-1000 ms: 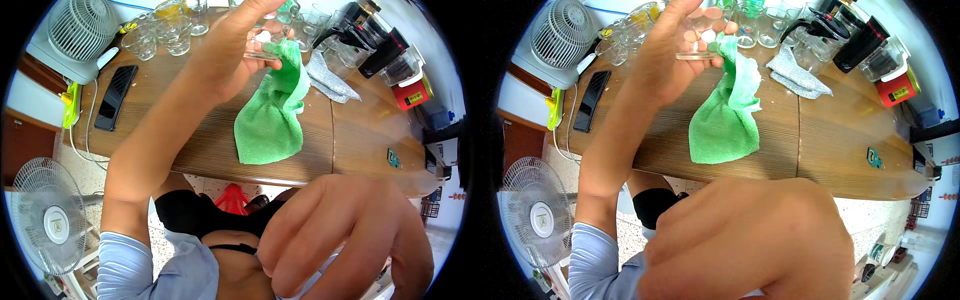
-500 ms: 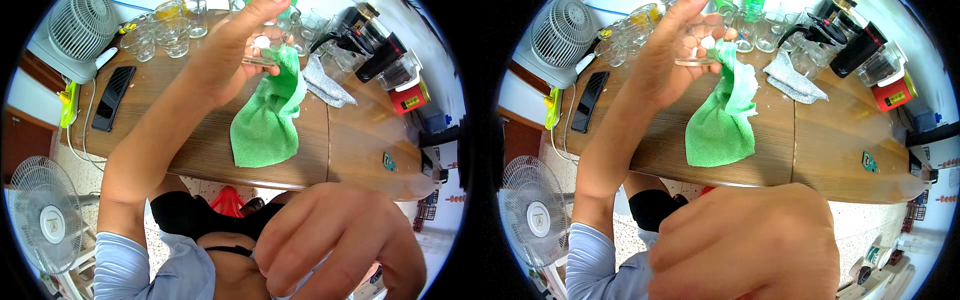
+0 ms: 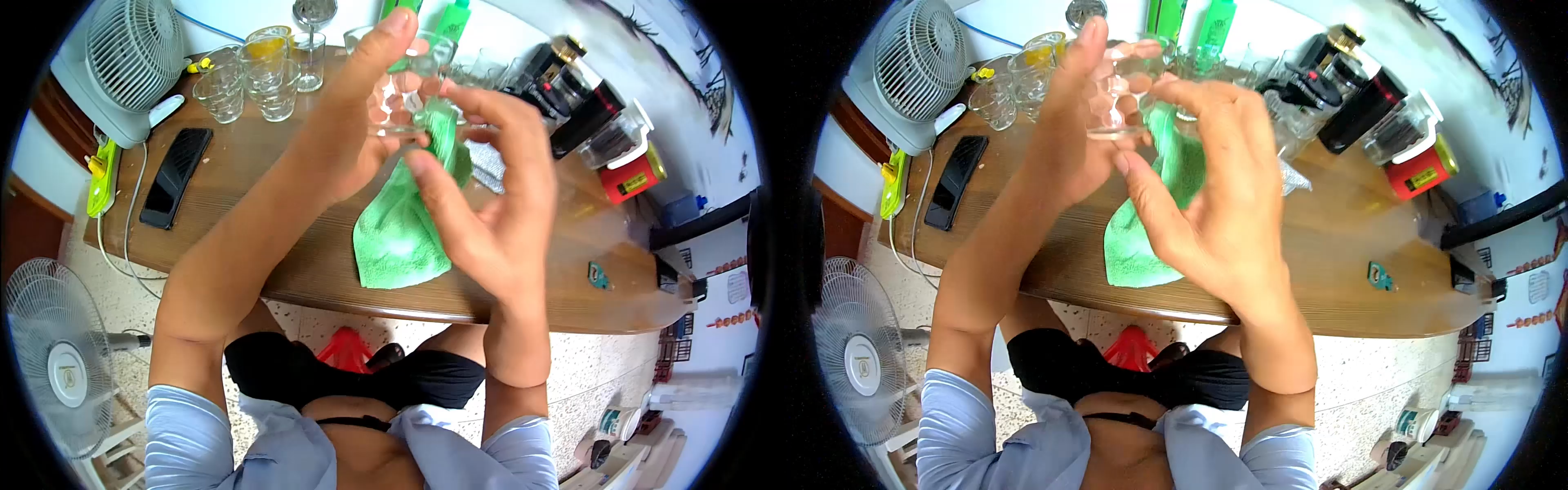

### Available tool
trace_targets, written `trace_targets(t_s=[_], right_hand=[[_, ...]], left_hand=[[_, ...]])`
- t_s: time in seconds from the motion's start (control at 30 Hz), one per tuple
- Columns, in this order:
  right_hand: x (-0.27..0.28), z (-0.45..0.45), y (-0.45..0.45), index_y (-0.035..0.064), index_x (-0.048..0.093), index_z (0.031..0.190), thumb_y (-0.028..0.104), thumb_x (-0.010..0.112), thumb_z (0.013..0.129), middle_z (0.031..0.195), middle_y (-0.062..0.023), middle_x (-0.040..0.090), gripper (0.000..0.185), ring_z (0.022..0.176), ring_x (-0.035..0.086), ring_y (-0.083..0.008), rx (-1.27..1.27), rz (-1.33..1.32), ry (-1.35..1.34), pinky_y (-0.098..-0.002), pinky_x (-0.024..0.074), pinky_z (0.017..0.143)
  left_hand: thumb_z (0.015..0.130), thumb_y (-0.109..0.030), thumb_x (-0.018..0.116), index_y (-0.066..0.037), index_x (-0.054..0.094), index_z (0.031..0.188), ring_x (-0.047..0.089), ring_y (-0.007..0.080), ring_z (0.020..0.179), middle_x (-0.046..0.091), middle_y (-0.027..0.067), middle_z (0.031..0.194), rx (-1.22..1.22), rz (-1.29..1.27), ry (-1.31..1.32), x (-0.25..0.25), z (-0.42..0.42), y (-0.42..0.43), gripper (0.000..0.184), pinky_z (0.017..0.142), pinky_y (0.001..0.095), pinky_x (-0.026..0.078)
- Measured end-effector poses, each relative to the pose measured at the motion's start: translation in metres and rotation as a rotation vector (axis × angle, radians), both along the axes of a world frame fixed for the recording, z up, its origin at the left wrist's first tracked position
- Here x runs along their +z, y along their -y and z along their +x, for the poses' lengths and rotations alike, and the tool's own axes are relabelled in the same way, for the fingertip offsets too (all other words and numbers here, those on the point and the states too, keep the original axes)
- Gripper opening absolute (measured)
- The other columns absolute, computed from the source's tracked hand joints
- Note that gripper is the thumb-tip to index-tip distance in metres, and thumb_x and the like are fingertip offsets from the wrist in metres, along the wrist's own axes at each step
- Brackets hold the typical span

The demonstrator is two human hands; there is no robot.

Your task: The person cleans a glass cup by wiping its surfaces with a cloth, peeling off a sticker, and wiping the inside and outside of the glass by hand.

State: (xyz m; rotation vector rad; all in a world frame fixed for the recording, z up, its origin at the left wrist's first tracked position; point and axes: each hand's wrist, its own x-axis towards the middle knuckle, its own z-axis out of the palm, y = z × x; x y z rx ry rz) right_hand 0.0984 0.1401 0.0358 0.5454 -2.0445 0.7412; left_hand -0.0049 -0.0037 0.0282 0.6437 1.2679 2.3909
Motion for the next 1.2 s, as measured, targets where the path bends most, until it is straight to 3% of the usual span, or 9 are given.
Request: trace_targets(t_s=[0.23, 0.27, 0.43, 0.53, 0.63, 0.73, 1.0, 1.13, 1.2], right_hand=[[-0.024, -0.018, 0.001, 0.0019, 0.061, 0.133, 0.016, 0.085, 0.09, 0.081, -0.0106, 0.068, 0.051, 0.066, 0.059, -0.0172, -0.083, -0.256, 0.412, -0.0312, 0.0495, 0.062], [-0.026, -0.02, 0.005, -0.0001, 0.065, 0.124, 0.015, 0.082, 0.095, 0.072, -0.0059, 0.067, 0.037, 0.061, 0.057, -0.013, -0.043, -0.308, 0.353, -0.0291, 0.0472, 0.059], [-0.023, -0.019, 0.003, 0.0001, 0.074, 0.108, 0.014, 0.073, 0.104, 0.082, -0.0022, 0.07, 0.015, 0.073, 0.054, -0.0042, -0.012, -0.465, 0.331, -0.0218, 0.0458, 0.067], [-0.027, -0.02, 0.009, 0.0, 0.074, 0.108, 0.01, 0.073, 0.102, 0.093, -0.0054, 0.069, 0.012, 0.083, 0.059, -0.0111, 0.067, -0.549, 0.195, -0.0249, 0.0483, 0.077], [-0.035, -0.021, 0.021, 0.0028, 0.075, 0.108, 0.004, 0.077, 0.095, 0.107, -0.0109, 0.066, 0.012, 0.1, 0.061, -0.0227, 0.06, -0.3, 0.025, -0.0327, 0.0498, 0.089], [-0.042, -0.017, 0.033, 0.006, 0.078, 0.109, 0.0, 0.079, 0.09, 0.115, -0.0126, 0.065, 0.02, 0.114, 0.061, -0.0298, -0.15, -0.007, -0.031, -0.0384, 0.0524, 0.095], [-0.048, -0.032, 0.025, 0.0032, 0.08, 0.115, 0.005, 0.077, 0.096, 0.146, -0.0218, 0.059, 0.02, 0.134, 0.058, -0.0335, -0.029, -0.274, 0.02, -0.0429, 0.0468, 0.112], [-0.044, -0.036, 0.013, 0.0029, 0.071, 0.119, 0.015, 0.067, 0.107, 0.15, -0.0198, 0.058, 0.018, 0.129, 0.06, -0.0226, -0.081, -0.244, -0.02, -0.0359, 0.0468, 0.109], [-0.047, -0.041, 0.01, 0.002, 0.07, 0.119, 0.017, 0.064, 0.108, 0.146, -0.0212, 0.06, 0.019, 0.131, 0.059, -0.0267, 0.0, -0.39, 0.018, -0.0391, 0.0447, 0.111]], left_hand=[[0.096, -0.079, 0.056, -0.006, 0.04, 0.148, 0.064, 0.017, 0.11, 0.062, 0.0125, 0.112, 0.021, 0.163, 0.005, -0.001, -0.002, -0.003, 0.091, 0.076, 0.0326, 0.057], [0.096, -0.08, 0.056, -0.008, 0.041, 0.144, 0.067, 0.0188, 0.104, 0.065, 0.0134, 0.11, 0.026, 0.153, 0.006, 0.0, -0.005, -0.002, 0.088, 0.075, 0.0352, 0.058], [0.092, -0.081, 0.06, -0.014, 0.05, 0.132, 0.071, 0.0165, 0.086, 0.071, 0.0109, 0.104, -0.001, 0.125, 0.227, -0.007, -0.016, 0.005, 0.078, 0.064, 0.0332, 0.054], [0.091, -0.079, 0.063, -0.018, 0.058, 0.121, 0.07, 0.0129, 0.088, 0.07, 0.0045, 0.101, 0.012, 0.042, 0.257, -0.011, -0.021, 0.004, 0.068, 0.059, 0.0313, 0.05], [0.092, -0.075, 0.067, -0.017, 0.058, 0.121, 0.068, 0.0125, 0.086, 0.067, 0.0022, 0.098, -0.033, 0.056, 0.28, -0.019, -0.02, -0.003, 0.065, 0.064, 0.0305, 0.051], [0.092, -0.063, 0.075, -0.009, 0.056, 0.127, 0.063, 0.0174, 0.093, 0.06, 0.0095, 0.11, -0.049, 0.149, 0.29, -0.023, -0.008, -0.012, 0.067, 0.082, 0.0336, 0.056], [0.094, -0.065, 0.071, -0.01, 0.053, 0.132, 0.059, 0.0178, 0.108, 0.059, 0.0105, 0.116, -0.119, 0.082, 0.433, -0.02, 0.007, -0.011, 0.069, 0.094, 0.0373, 0.054], [0.099, -0.064, 0.064, -0.018, 0.062, 0.131, 0.058, 0.016, 0.113, 0.061, 0.0049, 0.123, -0.294, 0.036, 0.359, -0.028, 0.012, -0.019, 0.056, 0.098, 0.0382, 0.051], [0.1, -0.064, 0.062, -0.018, 0.061, 0.133, 0.058, 0.0153, 0.114, 0.061, 0.0032, 0.123, -0.29, 0.078, 0.263, -0.028, 0.013, -0.02, 0.056, 0.094, 0.0361, 0.051]])
